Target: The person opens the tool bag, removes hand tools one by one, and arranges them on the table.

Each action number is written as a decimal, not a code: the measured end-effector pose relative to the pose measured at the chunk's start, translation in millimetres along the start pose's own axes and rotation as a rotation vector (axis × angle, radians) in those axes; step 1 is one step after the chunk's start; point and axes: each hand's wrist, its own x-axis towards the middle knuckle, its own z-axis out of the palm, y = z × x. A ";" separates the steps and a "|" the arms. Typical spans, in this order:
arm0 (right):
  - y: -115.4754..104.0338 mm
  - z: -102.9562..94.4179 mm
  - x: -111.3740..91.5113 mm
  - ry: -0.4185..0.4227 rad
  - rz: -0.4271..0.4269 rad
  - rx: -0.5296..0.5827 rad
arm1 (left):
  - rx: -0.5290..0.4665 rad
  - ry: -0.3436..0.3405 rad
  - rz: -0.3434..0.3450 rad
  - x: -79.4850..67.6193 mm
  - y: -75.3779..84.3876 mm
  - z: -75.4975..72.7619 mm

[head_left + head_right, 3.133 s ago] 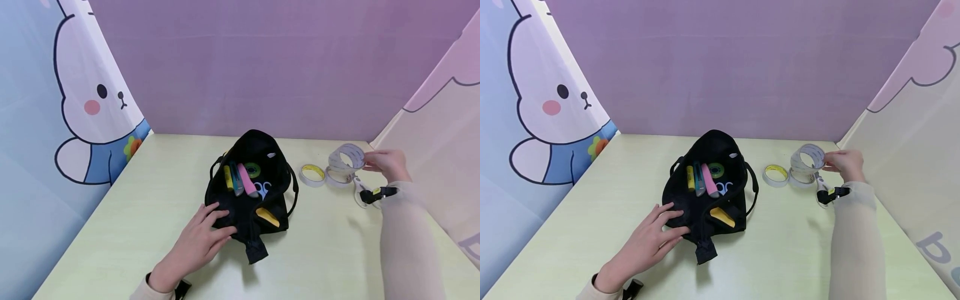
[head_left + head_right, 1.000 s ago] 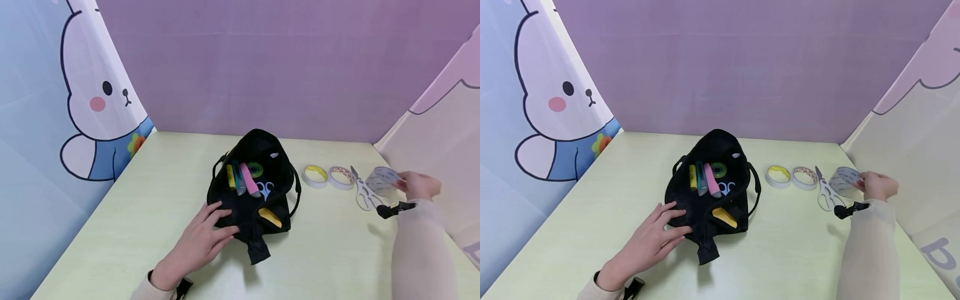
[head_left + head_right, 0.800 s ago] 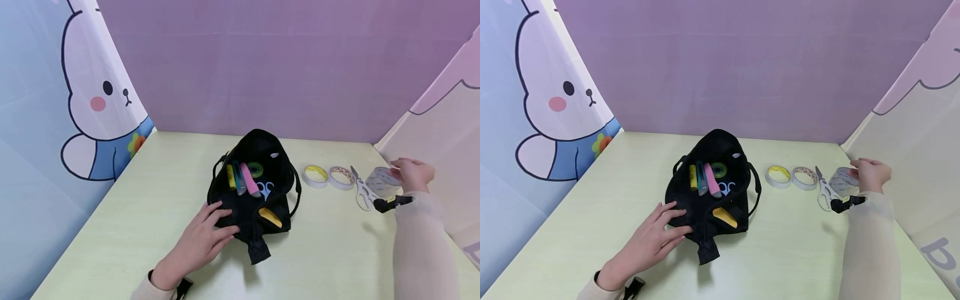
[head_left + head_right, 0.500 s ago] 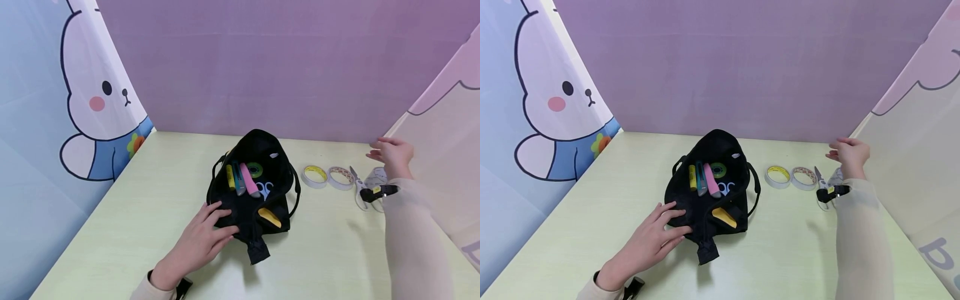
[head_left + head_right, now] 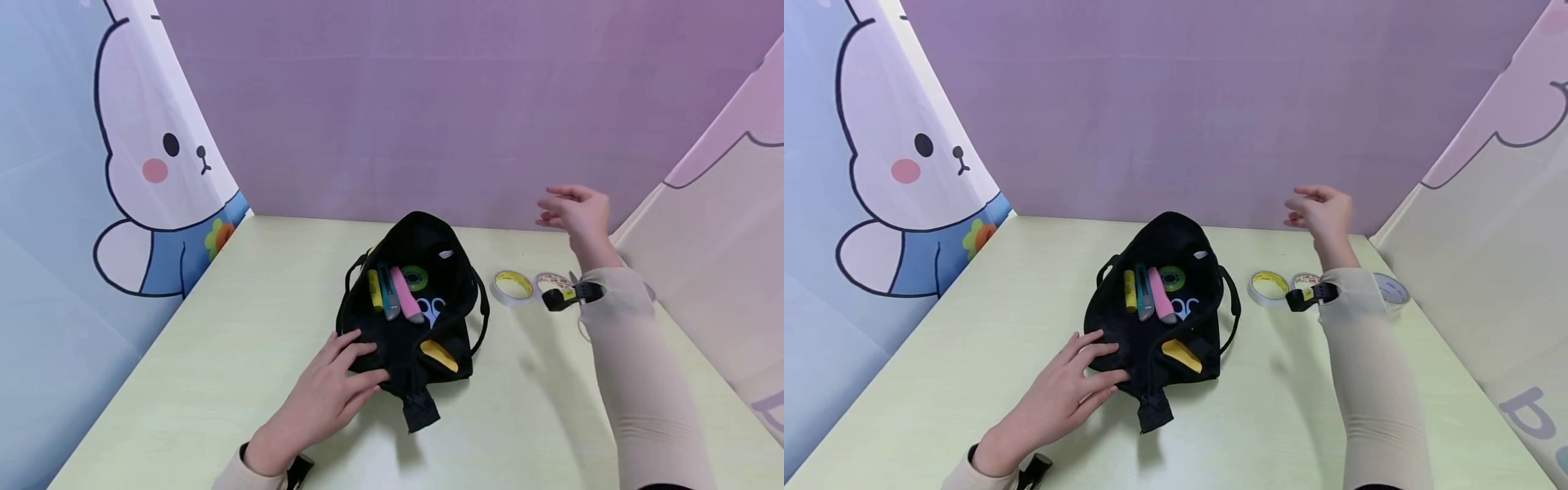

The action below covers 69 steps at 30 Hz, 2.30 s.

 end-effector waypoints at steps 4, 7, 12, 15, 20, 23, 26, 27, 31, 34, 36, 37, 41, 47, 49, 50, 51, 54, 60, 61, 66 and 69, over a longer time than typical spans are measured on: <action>-5.9 28.2 -4.7 -0.084 -0.032 0.015 | -0.005 0.004 0.000 0.0 -0.4 1.1; -7.6 48.4 -7.5 -0.135 -0.028 0.050 | -0.006 0.007 0.003 0.1 -0.8 1.8; -6.8 79.1 -10.7 -0.201 -0.018 0.098 | -0.006 0.003 0.000 -0.2 -1.4 2.4; -5.1 95.3 -12.1 -0.238 -0.006 0.116 | -0.007 -0.001 -0.004 -0.6 -1.6 3.1; 1.7 118.1 -15.3 -0.287 0.015 0.096 | -0.008 0.000 -0.007 -0.9 -1.9 3.9; 8.5 130.2 -17.9 -0.314 0.031 0.076 | -0.009 0.004 -0.006 -0.8 -1.8 4.5; 16.1 140.1 -20.3 -0.358 0.057 0.057 | -0.010 0.007 -0.003 -1.1 -1.8 5.2; 19.0 143.3 -20.9 -0.372 0.066 0.048 | -0.010 0.008 -0.001 -1.2 -1.9 5.3; 29.9 150.4 -23.1 -0.480 0.113 -0.038 | -0.013 0.008 0.001 -1.5 -2.0 5.6; 38.4 152.5 -24.2 -0.597 0.149 -0.183 | -0.012 0.004 -0.001 -1.7 -2.4 5.6; 44.9 153.1 -24.4 -0.679 0.180 -0.292 | -0.010 0.001 -0.003 -1.7 -2.8 5.5; 48.6 153.3 -24.1 -0.717 0.192 -0.345 | -0.010 -0.001 -0.003 -1.7 -3.0 5.5; 62.2 154.2 -25.2 -0.822 0.220 -0.527 | -0.010 -0.002 -0.002 -2.0 -3.3 4.9; 78.0 157.0 -29.1 -0.875 0.203 -0.732 | -0.008 0.009 0.005 -1.8 -3.2 3.7; 83.9 157.5 -29.1 -0.881 0.202 -0.787 | -0.007 0.016 0.006 -1.4 -3.2 3.6; 86.8 157.6 -29.3 -0.883 0.210 -0.811 | -0.007 0.018 0.005 -1.3 -3.2 3.5; 89.8 157.4 -29.4 -0.887 0.219 -0.840 | -0.005 0.018 0.004 -1.2 -3.2 3.4; 99.1 156.4 -30.1 -0.895 0.242 -0.926 | -0.005 0.009 -0.006 -0.9 -2.8 3.2; 118.7 154.7 -30.2 -0.883 0.274 -1.012 | -0.012 -0.011 -0.020 -0.7 -2.2 4.0; 122.8 155.4 -29.2 -0.878 0.289 -1.018 | -0.013 -0.011 -0.021 -0.8 -2.2 4.1; 167.7 155.6 -5.7 -0.918 0.273 -1.059 | -0.011 -0.011 -0.018 -1.0 -2.9 4.4; 191.5 157.8 7.1 -0.924 0.238 -1.164 | -0.008 -0.012 -0.018 -0.8 -3.1 4.5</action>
